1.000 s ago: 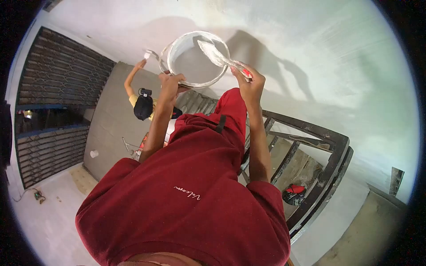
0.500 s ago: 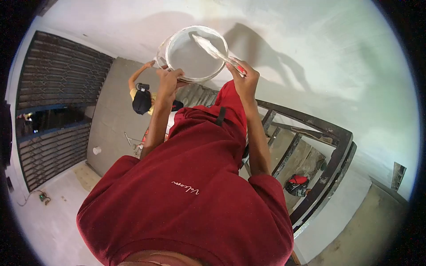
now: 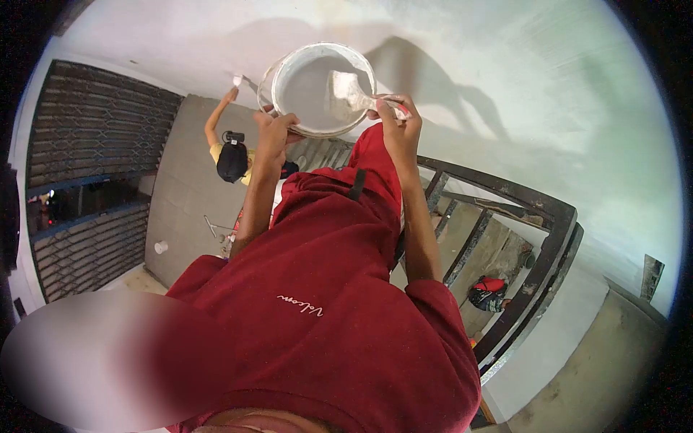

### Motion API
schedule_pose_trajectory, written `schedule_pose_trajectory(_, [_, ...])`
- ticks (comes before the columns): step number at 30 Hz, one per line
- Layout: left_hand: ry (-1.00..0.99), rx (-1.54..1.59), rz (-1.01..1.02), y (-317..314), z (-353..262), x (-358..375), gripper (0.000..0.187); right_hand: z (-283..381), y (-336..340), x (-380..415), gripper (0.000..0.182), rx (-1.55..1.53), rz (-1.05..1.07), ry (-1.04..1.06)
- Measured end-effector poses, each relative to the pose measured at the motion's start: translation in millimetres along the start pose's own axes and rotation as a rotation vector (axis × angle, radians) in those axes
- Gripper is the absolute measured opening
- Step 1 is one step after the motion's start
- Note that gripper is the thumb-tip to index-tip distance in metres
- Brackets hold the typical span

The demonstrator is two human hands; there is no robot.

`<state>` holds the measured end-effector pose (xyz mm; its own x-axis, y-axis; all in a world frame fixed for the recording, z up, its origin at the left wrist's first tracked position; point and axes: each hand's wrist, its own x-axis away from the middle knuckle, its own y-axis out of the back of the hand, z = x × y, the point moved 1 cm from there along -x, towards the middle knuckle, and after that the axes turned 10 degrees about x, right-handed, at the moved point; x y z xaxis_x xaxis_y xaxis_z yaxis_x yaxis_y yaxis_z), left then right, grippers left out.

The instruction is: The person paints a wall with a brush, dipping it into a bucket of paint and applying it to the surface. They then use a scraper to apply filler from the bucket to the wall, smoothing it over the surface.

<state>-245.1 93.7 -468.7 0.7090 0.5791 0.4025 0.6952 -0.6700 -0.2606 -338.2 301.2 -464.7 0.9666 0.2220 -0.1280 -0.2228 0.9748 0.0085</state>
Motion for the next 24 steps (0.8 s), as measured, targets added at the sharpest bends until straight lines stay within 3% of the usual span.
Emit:
schedule_pose_trajectory(8, [0.030,0.067,-0.005,4.5,9.4,-0.5,0.072,13.7,8.1,0.6,0.013,0.045,0.131,-0.131])
schedule_pose_trajectory(14, [0.008,0.025,-0.029,3.9,9.4,3.6,0.060,3.7,9.0,3.6,0.011,0.222,0.178,-0.019])
schedule_pose_trajectory(21, [0.090,0.095,0.030,19.7,23.5,-14.0,0.049,4.7,-5.8,23.6,0.018,0.289,0.068,0.428])
schedule_pose_trajectory(24, [0.074,0.073,0.049,9.5,7.3,-4.2,0.051,13.5,-11.7,30.6,0.023,0.352,0.021,0.432])
